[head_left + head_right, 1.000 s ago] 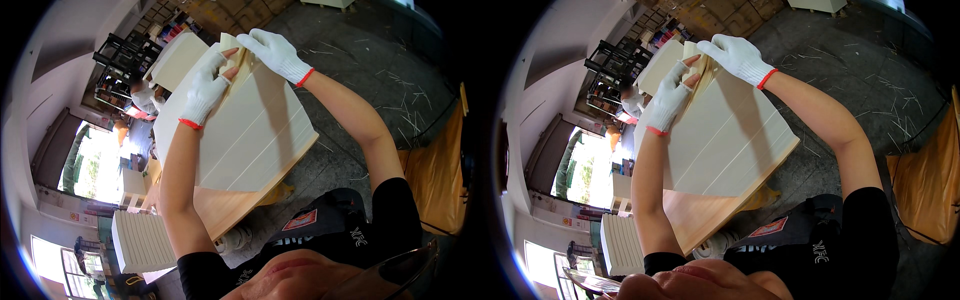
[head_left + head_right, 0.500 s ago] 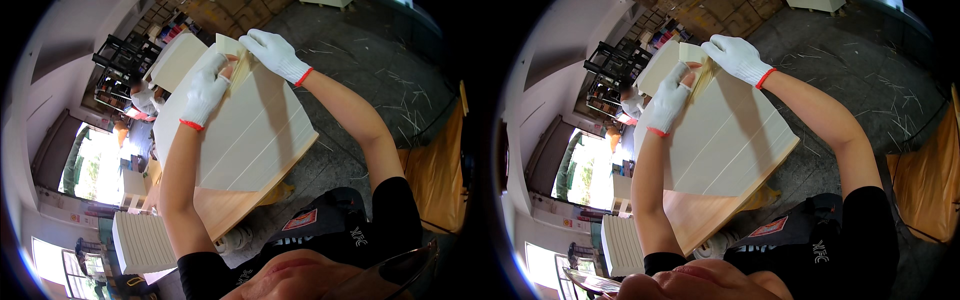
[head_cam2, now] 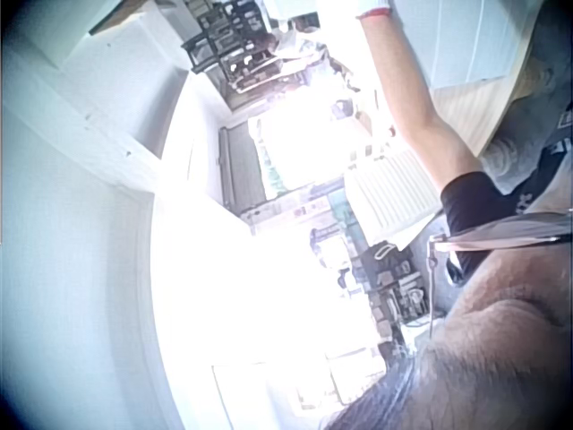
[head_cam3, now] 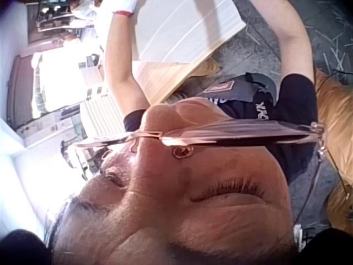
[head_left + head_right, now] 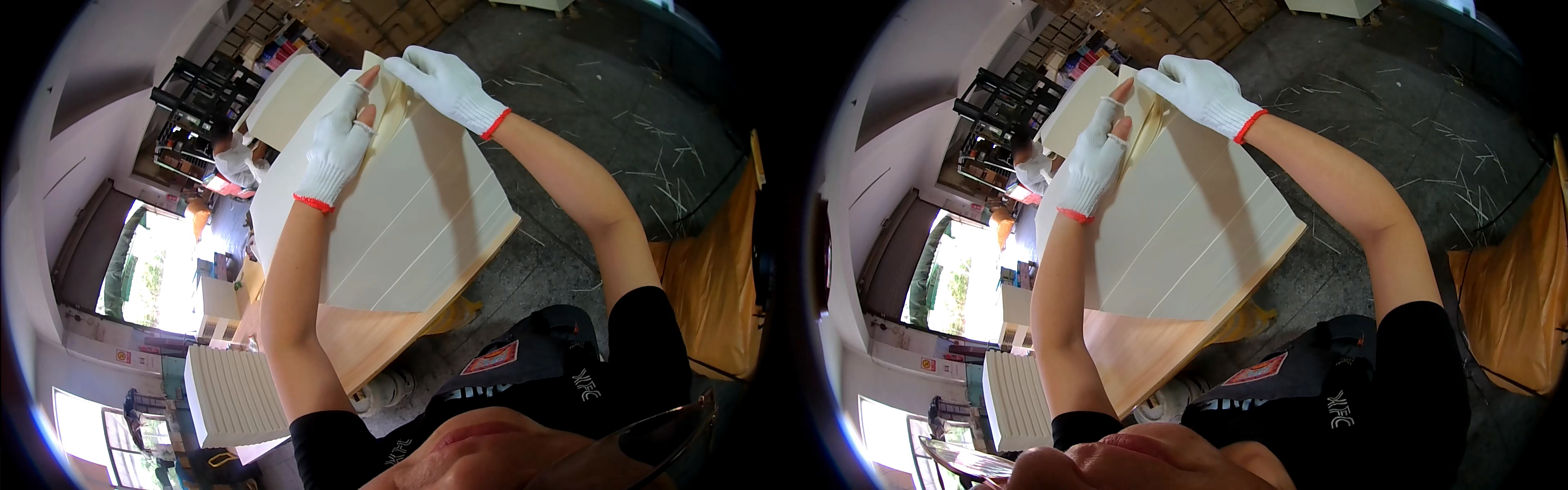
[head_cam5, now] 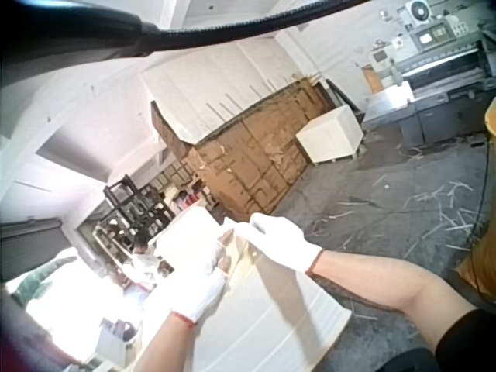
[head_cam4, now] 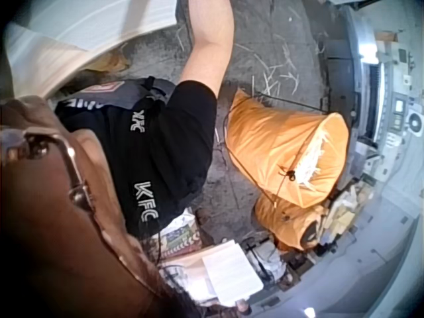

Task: The person sorts and stacks large white paper sheets by picking them up individually or in small groups and aligning them into organized stacks on a wooden table.

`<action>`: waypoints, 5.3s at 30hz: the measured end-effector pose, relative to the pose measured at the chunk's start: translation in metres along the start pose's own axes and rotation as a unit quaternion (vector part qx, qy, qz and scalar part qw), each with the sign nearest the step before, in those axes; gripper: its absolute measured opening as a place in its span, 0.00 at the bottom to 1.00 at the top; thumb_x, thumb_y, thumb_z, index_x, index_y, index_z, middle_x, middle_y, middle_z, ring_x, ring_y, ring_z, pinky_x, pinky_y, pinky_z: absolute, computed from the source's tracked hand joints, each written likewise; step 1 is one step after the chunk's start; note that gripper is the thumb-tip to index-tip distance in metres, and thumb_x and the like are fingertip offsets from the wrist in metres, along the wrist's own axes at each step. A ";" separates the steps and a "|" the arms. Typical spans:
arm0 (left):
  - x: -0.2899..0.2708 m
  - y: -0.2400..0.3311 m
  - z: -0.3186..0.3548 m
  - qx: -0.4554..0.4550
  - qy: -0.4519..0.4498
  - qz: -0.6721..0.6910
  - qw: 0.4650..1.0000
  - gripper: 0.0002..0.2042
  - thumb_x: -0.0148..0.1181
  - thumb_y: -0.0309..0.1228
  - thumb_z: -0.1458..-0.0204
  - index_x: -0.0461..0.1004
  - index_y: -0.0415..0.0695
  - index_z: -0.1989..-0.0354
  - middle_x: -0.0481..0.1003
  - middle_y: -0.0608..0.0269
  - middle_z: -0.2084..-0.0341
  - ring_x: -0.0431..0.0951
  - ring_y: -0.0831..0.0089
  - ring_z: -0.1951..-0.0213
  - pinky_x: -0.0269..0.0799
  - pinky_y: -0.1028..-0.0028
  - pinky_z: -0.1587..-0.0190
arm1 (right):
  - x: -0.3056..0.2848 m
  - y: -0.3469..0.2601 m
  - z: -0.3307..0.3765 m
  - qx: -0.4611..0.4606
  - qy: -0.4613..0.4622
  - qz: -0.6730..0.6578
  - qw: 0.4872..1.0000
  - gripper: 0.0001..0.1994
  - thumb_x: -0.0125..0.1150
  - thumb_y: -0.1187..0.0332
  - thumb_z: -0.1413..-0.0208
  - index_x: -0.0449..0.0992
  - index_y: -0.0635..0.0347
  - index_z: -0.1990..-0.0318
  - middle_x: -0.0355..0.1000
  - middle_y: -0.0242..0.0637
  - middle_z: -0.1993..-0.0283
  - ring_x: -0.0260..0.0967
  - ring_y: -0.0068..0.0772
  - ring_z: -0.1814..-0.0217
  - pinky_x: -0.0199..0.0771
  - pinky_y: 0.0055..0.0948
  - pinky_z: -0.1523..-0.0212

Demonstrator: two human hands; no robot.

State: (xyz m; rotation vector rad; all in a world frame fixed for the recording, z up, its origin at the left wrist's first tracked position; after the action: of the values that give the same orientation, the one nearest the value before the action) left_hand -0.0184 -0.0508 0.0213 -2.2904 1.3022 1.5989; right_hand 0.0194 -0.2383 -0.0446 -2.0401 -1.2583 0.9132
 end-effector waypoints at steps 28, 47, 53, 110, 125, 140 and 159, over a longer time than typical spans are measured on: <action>0.002 -0.001 -0.004 -0.013 -0.056 -0.052 0.997 0.15 0.62 0.33 0.44 0.76 0.46 0.49 0.81 0.53 0.59 0.80 0.62 0.58 0.73 0.68 0.52 | 0.001 0.006 0.001 -0.012 0.033 -0.014 0.999 0.25 0.49 0.45 0.37 0.69 0.61 0.71 0.66 0.44 0.76 0.66 0.46 0.73 0.63 0.43 0.69; 0.003 -0.004 -0.001 0.010 -0.002 -0.036 0.999 0.21 0.51 0.26 0.44 0.71 0.48 0.40 0.74 0.53 0.65 0.75 0.62 0.59 0.70 0.69 0.50 | -0.046 -0.001 -0.007 -0.191 -0.142 0.356 0.904 0.24 0.46 0.42 0.37 0.76 0.54 0.66 0.75 0.44 0.72 0.74 0.48 0.68 0.72 0.44 0.66; 0.001 -0.004 -0.003 0.003 -0.031 -0.038 0.999 0.15 0.49 0.28 0.43 0.75 0.48 0.48 0.70 0.58 0.70 0.71 0.69 0.64 0.68 0.71 0.54 | -0.018 -0.007 -0.016 -0.130 -0.112 0.205 0.964 0.22 0.42 0.47 0.35 0.75 0.55 0.61 0.76 0.44 0.65 0.74 0.50 0.61 0.72 0.46 0.60; 0.001 0.009 -0.002 -0.008 -0.038 -0.043 0.998 0.14 0.55 0.31 0.40 0.76 0.48 0.47 0.81 0.52 0.57 0.80 0.56 0.51 0.72 0.65 0.48 | -0.007 0.002 0.005 0.030 0.010 -0.005 0.999 0.23 0.53 0.44 0.37 0.68 0.58 0.70 0.63 0.34 0.76 0.60 0.34 0.73 0.63 0.35 0.67; 0.003 0.002 0.001 0.024 -0.012 -0.039 0.999 0.14 0.52 0.28 0.40 0.76 0.49 0.47 0.79 0.50 0.57 0.80 0.58 0.56 0.72 0.68 0.51 | -0.038 0.008 -0.001 -0.027 -0.078 0.205 0.975 0.27 0.52 0.38 0.40 0.73 0.56 0.69 0.72 0.42 0.73 0.73 0.41 0.69 0.68 0.38 0.66; 0.002 0.006 -0.006 -0.041 -0.076 -0.035 0.996 0.12 0.53 0.32 0.40 0.77 0.48 0.50 0.78 0.52 0.65 0.79 0.61 0.61 0.72 0.66 0.54 | -0.009 0.021 -0.008 -0.058 -0.019 0.055 0.997 0.22 0.48 0.48 0.35 0.71 0.60 0.66 0.68 0.41 0.73 0.67 0.45 0.71 0.66 0.38 0.66; 0.009 0.005 -0.005 0.036 -0.055 -0.088 0.994 0.20 0.62 0.31 0.50 0.77 0.50 0.46 0.79 0.48 0.60 0.80 0.54 0.57 0.74 0.64 0.51 | -0.016 0.021 0.002 -0.047 0.010 0.033 0.998 0.19 0.52 0.48 0.36 0.73 0.57 0.64 0.69 0.40 0.71 0.68 0.44 0.69 0.67 0.38 0.64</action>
State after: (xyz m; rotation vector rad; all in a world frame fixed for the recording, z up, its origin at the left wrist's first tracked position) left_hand -0.0172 -0.0618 0.0187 -2.1727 1.0808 1.5696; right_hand 0.0238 -0.2608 -0.0579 -2.1709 -1.2516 0.8767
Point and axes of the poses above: each hand's wrist, its own z-axis away from the middle knuckle, its own x-axis out of the palm, y = z × x, the point moved 1 cm from there along -z, towards the middle knuckle
